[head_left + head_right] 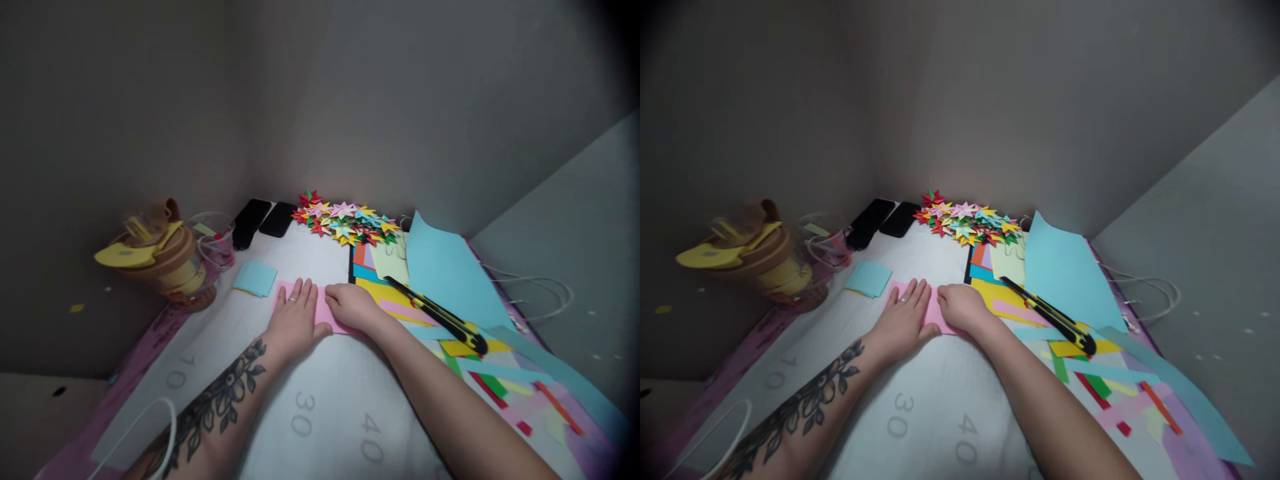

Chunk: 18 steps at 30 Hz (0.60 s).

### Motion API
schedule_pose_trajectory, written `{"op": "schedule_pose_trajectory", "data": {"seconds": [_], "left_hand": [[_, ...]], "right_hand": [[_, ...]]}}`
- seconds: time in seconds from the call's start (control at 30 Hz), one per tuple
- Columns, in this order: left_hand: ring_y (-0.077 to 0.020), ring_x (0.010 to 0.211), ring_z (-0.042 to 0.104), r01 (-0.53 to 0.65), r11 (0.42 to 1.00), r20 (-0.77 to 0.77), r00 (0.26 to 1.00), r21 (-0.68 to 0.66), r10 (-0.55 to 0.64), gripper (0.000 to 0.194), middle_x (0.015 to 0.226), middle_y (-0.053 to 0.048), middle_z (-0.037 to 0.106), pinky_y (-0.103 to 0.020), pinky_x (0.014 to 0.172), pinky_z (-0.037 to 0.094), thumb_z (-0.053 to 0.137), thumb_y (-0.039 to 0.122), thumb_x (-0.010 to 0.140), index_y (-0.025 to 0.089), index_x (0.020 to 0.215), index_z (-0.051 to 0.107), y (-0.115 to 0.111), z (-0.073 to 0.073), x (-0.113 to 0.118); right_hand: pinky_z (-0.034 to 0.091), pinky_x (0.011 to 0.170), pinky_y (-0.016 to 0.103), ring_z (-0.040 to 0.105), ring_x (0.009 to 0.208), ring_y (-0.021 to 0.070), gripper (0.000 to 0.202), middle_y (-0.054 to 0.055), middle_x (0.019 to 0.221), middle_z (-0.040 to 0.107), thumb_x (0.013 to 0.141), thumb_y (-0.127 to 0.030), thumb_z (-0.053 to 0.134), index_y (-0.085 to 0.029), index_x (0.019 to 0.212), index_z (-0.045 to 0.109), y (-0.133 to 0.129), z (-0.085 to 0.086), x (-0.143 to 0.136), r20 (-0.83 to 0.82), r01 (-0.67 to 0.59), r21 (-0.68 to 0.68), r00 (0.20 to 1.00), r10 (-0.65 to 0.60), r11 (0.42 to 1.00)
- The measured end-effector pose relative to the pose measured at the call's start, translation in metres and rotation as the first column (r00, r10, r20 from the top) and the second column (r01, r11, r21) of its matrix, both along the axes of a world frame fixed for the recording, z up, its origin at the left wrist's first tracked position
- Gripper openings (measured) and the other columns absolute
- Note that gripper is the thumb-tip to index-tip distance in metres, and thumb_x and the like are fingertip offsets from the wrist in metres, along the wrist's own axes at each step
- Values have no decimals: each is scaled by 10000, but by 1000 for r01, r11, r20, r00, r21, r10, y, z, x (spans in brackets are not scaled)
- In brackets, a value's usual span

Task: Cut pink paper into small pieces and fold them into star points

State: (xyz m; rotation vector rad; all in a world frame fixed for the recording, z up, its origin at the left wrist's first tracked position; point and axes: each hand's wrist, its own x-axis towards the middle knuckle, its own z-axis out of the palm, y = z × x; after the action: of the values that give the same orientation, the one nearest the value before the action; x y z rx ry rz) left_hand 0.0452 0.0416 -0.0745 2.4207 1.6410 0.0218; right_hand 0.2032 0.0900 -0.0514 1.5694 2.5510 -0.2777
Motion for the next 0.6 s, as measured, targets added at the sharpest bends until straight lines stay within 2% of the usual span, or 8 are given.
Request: {"op": "schedule_pose_trajectory", "data": {"seconds": [0.13,0.23,0.33,0.43,0.5,0.6], "left_hand": [[-315,1446,90,0,1000,16,1000,21,0,792,1562,-155,146,-568,1139,92,324,592,887,88,1486,206,-1,-1,-1],[-294,1448,96,-5,1000,37,999,26,4,706,1563,-136,163,-558,1142,96,229,527,929,96,1487,209,-2,0,-1],[-272,1450,99,-15,1000,42,999,17,14,638,1564,-117,171,-551,1144,100,153,448,953,101,1485,218,-3,4,-1],[-255,1452,85,-23,1000,46,999,5,22,633,1566,-103,156,-543,1146,102,140,425,956,90,1490,186,-3,6,-1],[-243,1453,83,-34,999,66,997,-12,35,642,1565,-111,153,-526,1149,118,107,423,960,66,1494,141,-2,6,-3],[-233,1451,81,-42,998,116,992,-40,47,653,1559,-139,147,-496,1151,147,54,418,967,30,1490,101,3,3,-6]], "right_hand": [[368,656,281,626,859,200,305,66,963,698,941,-267,339,-213,948,638,0,1,0,3,7,-7,1000,-7,1000],[394,707,286,614,880,205,298,78,970,688,941,-285,354,-199,960,639,0,7,3,-24,19,-4,1000,-19,1000],[408,836,310,572,987,222,276,106,1019,665,926,-254,388,-163,981,643,-7,15,6,-168,49,110,985,-30,993],[370,985,327,508,1128,214,351,123,1162,625,905,-157,343,-121,1123,615,-28,13,3,-367,67,205,930,13,977],[315,1070,353,431,1252,222,435,136,1314,552,885,-152,344,-78,1264,544,-45,6,-4,-408,18,173,911,55,985],[173,1154,428,190,1419,273,585,164,1511,311,861,-182,378,-16,1421,356,-64,-4,-17,-339,-14,41,940,27,999]]}}
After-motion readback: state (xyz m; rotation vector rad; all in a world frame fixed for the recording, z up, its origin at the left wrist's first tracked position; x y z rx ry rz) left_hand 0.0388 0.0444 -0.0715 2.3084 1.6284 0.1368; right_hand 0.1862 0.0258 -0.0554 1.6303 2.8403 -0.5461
